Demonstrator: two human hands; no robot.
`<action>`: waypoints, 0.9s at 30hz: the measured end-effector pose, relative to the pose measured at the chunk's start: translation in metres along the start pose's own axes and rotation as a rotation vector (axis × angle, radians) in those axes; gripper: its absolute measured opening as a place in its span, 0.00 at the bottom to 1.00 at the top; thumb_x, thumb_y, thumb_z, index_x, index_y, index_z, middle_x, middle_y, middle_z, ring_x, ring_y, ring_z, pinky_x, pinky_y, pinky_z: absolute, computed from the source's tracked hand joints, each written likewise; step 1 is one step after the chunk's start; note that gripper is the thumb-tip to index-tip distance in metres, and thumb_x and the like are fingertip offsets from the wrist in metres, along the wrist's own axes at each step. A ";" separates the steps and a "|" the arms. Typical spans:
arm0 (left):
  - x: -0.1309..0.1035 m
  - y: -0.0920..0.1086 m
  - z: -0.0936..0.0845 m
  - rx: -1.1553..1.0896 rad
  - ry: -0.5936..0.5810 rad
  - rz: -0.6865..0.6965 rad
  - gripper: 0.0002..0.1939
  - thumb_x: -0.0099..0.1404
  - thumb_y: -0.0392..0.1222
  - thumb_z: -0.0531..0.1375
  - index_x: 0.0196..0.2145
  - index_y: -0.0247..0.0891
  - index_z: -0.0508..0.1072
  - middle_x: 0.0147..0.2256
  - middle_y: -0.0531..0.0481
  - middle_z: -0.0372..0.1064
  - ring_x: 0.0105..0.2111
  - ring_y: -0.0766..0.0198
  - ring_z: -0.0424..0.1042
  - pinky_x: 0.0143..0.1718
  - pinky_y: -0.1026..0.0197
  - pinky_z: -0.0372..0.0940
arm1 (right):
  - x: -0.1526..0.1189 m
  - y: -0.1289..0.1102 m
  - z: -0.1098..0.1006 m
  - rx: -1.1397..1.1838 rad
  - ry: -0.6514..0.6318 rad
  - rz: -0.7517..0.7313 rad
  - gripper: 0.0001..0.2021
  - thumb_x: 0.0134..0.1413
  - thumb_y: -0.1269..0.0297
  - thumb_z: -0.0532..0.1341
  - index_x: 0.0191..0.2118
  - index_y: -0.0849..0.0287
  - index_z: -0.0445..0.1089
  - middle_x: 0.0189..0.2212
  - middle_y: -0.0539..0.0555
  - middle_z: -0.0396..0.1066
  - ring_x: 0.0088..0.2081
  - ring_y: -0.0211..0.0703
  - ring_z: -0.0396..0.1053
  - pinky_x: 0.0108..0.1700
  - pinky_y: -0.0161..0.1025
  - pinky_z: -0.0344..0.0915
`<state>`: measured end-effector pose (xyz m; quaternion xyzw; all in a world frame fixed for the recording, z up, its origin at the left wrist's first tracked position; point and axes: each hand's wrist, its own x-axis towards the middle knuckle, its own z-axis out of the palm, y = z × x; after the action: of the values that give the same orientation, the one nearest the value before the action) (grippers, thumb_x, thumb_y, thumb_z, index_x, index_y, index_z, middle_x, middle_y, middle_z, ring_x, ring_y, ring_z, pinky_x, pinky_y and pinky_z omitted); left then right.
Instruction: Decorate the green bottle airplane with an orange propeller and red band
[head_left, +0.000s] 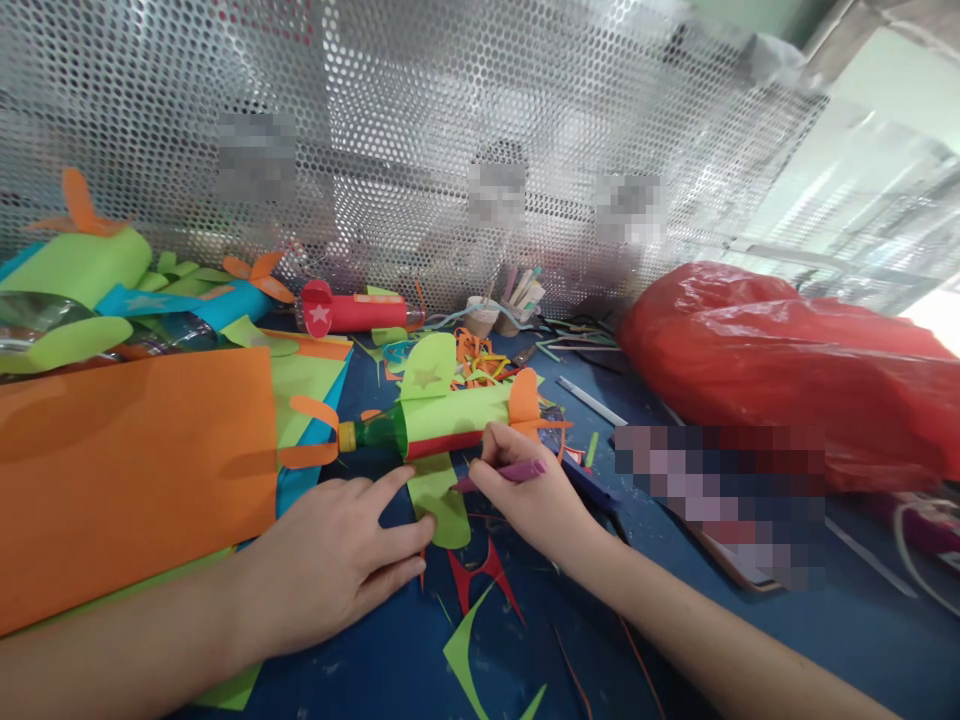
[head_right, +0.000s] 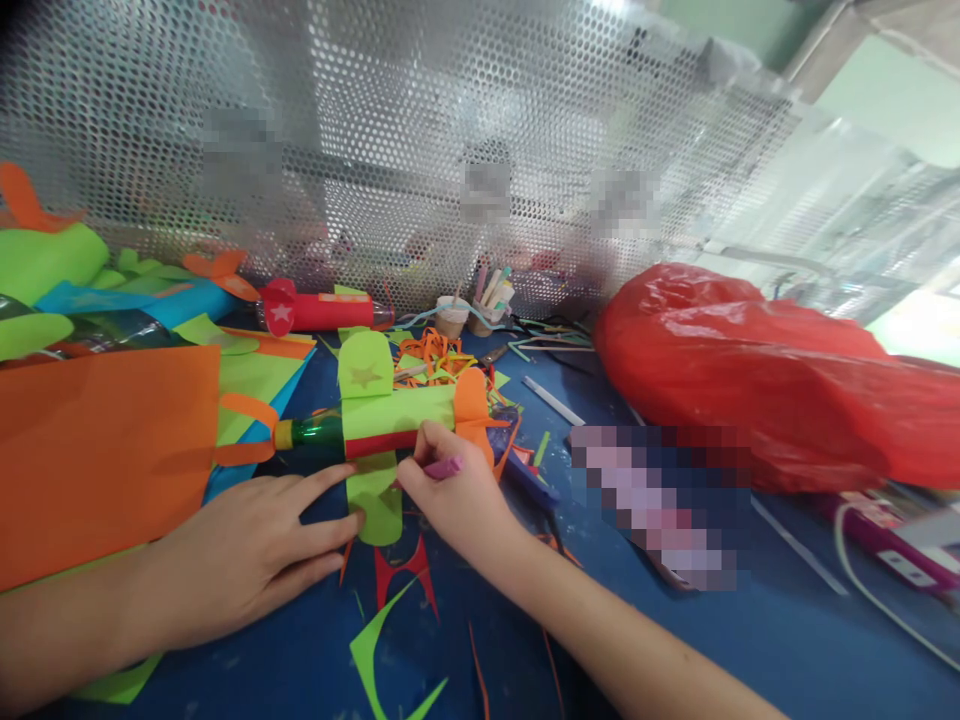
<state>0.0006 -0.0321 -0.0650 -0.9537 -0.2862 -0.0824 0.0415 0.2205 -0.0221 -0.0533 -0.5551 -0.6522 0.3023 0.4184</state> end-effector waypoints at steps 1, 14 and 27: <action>0.000 0.000 0.000 0.002 -0.003 0.002 0.19 0.73 0.49 0.44 0.51 0.50 0.71 0.57 0.35 0.64 0.38 0.49 0.75 0.32 0.46 0.71 | -0.001 -0.003 -0.002 -0.026 -0.003 -0.001 0.10 0.43 0.71 0.57 0.20 0.55 0.53 0.17 0.43 0.52 0.21 0.34 0.52 0.23 0.32 0.54; 0.000 -0.001 0.001 0.001 -0.018 0.006 0.19 0.73 0.48 0.43 0.52 0.50 0.70 0.57 0.33 0.63 0.38 0.47 0.75 0.32 0.44 0.71 | -0.004 -0.008 -0.002 -0.016 -0.064 0.053 0.09 0.43 0.70 0.55 0.21 0.55 0.52 0.18 0.43 0.52 0.21 0.33 0.56 0.23 0.31 0.56; 0.000 0.000 0.001 -0.002 0.004 -0.003 0.19 0.73 0.49 0.44 0.50 0.51 0.72 0.56 0.35 0.64 0.37 0.49 0.75 0.31 0.46 0.71 | 0.002 0.002 0.017 0.106 -0.091 0.018 0.10 0.48 0.67 0.59 0.24 0.56 0.55 0.20 0.43 0.54 0.22 0.33 0.56 0.25 0.32 0.58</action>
<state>0.0008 -0.0319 -0.0658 -0.9532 -0.2873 -0.0847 0.0409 0.2065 -0.0183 -0.0619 -0.5238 -0.6486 0.3651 0.4144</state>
